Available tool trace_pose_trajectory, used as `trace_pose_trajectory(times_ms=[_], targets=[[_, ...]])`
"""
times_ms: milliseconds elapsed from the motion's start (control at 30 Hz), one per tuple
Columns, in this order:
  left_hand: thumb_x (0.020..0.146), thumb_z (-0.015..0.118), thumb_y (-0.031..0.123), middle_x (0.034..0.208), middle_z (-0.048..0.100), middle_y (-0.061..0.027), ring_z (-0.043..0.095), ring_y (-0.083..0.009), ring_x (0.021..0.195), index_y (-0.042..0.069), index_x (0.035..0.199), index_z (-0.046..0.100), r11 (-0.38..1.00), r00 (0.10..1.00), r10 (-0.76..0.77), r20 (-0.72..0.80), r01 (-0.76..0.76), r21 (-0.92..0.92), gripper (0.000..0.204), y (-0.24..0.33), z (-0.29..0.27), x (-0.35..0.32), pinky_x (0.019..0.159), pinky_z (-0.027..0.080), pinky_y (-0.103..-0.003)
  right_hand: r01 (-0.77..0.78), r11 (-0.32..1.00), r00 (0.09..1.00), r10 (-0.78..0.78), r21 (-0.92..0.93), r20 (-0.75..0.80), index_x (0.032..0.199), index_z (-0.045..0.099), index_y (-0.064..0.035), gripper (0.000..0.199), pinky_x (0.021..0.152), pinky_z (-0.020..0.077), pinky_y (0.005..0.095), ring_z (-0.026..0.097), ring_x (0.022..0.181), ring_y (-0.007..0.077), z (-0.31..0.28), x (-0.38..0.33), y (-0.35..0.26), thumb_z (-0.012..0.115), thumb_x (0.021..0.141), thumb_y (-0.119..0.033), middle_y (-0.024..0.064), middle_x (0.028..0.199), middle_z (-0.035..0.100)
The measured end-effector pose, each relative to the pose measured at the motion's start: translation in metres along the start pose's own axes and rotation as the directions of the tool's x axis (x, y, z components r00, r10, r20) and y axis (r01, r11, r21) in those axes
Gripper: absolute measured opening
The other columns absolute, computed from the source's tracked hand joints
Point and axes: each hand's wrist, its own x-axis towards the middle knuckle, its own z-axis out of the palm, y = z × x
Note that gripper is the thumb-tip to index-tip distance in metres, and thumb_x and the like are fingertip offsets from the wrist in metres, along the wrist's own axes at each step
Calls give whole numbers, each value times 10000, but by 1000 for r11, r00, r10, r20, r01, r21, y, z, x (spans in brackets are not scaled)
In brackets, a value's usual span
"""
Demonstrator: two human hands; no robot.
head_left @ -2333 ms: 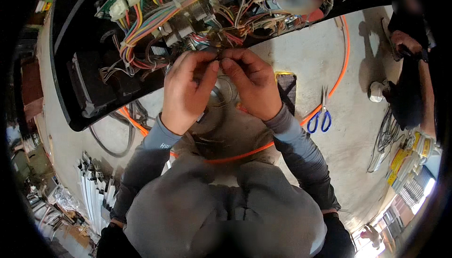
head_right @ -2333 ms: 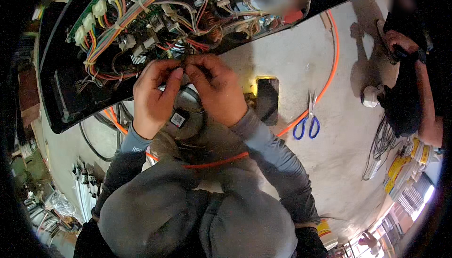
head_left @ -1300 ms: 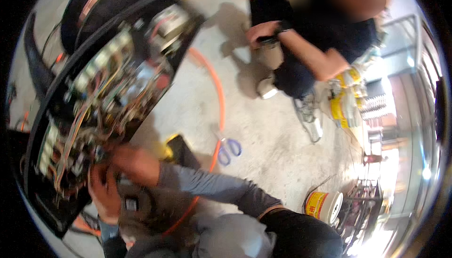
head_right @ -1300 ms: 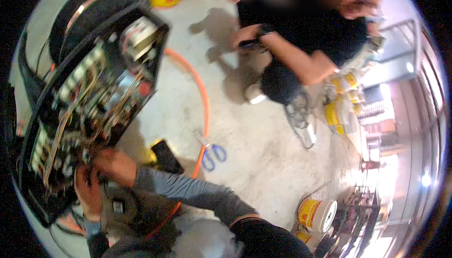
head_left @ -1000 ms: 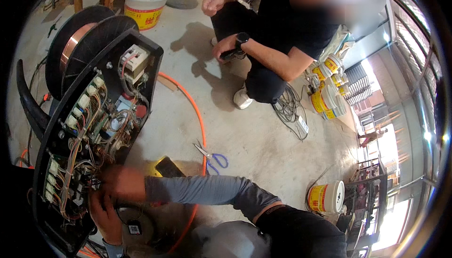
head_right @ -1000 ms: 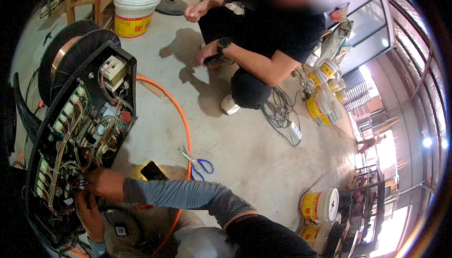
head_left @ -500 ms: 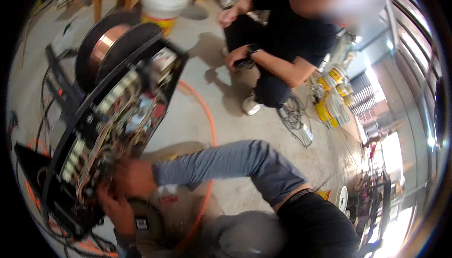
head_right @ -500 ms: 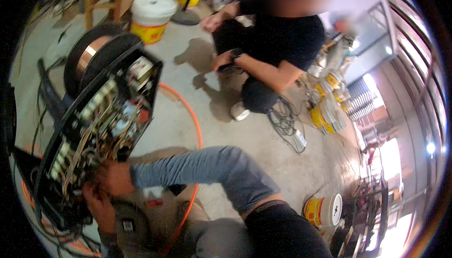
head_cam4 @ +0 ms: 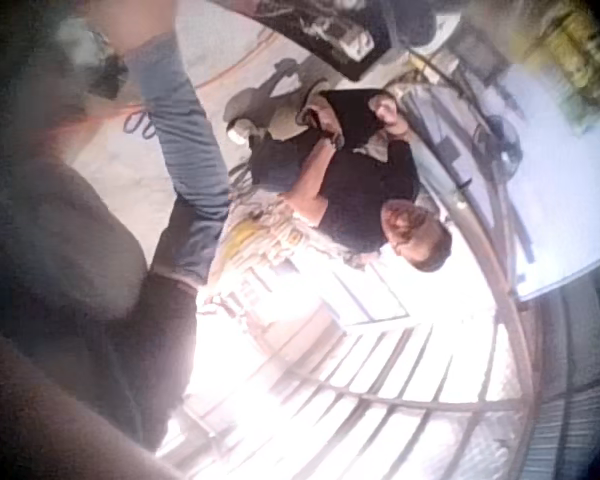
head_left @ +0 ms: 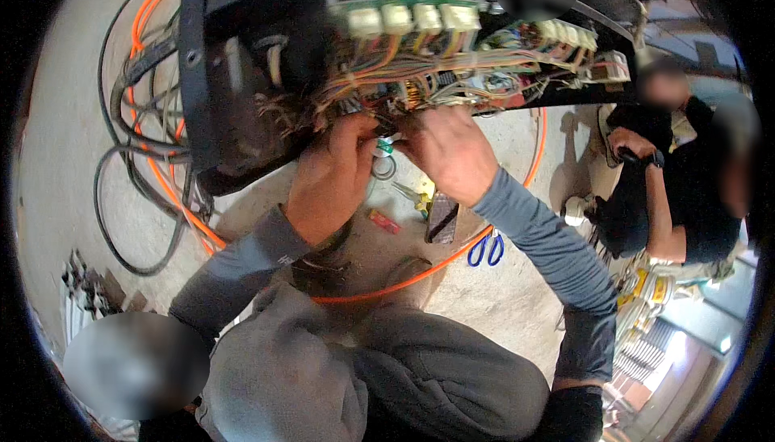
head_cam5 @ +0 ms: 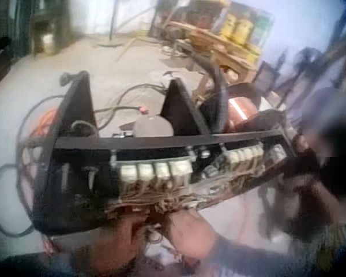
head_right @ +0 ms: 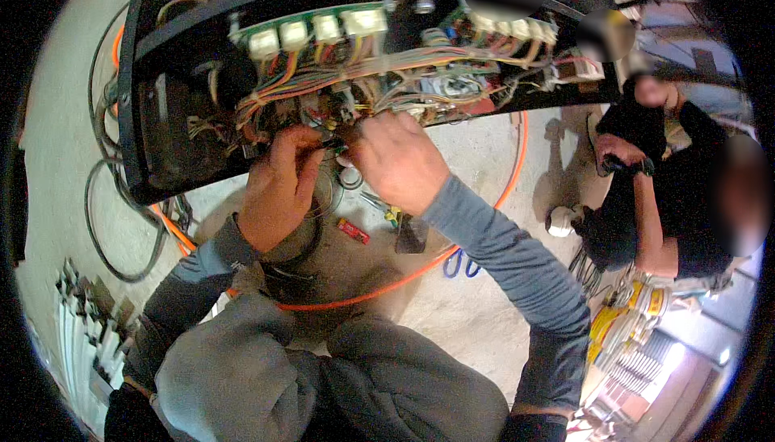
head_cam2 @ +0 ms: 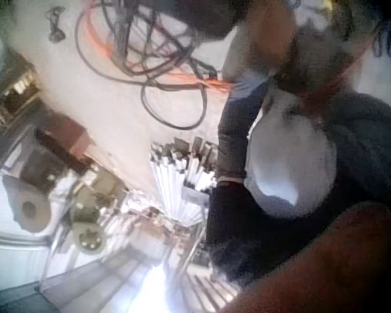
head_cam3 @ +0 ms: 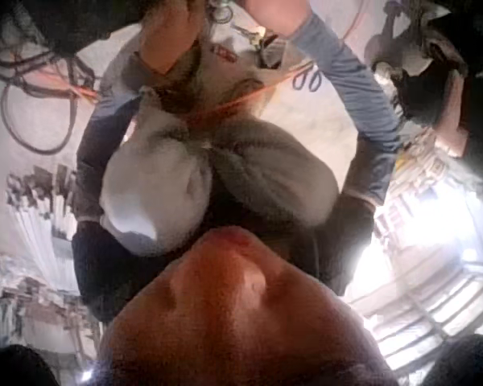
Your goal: The person sits on the floor and works on an open electronic device, stripping and twisting wires, using a lighter to heat wire ends, and applying heat shrink tubing. The person uses scissors to cut tubing and continues to connect and secure wires within the device.
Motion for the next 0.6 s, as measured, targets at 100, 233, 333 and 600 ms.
trace_pose_trajectory(times_ms=[100, 233, 333, 600], targets=[[997, 655, 107, 1032, 718, -182, 713, -410, 897, 29, 1202, 551, 996, 999, -38, -14, 39, 78, 242, -3, -1, -6, 755, 565, -481, -135, 971, 982, 158, 199, -103, 986, 668, -25, 250, 725, 510, 450, 619, 824, 324, 6, 0, -12, 763, 793, -152, 114, 920, 618], [1004, 647, 107, 1017, 716, -173, 714, -406, 887, 36, 1193, 560, 991, 996, 44, -73, -34, 133, 219, -2, 4, -4, 736, 563, -484, -101, 974, 989, 121, 203, -84, 1057, 687, -16, 314, 751, 522, 444, 639, 837, 330, 12, -4, -10, 781, 784, -138, 141, 949, 641], [1008, 640, 100, 1015, 714, -179, 713, -403, 890, 32, 1193, 561, 993, 999, 41, -32, -37, 110, 213, -3, 2, -1, 745, 563, -475, -61, 981, 988, 85, 182, -126, 1095, 715, -39, 306, 675, 521, 435, 644, 781, 327, 14, -2, -3, 794, 807, -106, 124, 910, 654], [1042, 591, 118, 1064, 707, -200, 704, -410, 956, 13, 1227, 559, 981, 998, 64, 8, -64, 186, 215, -5, 2, 2, 802, 559, -468, 83, 992, 985, -68, 90, -160, 910, 680, -71, 172, 648, 525, 418, 636, 779, 296, 14, 10, 2, 678, 764, -161, 86, 890, 625]])
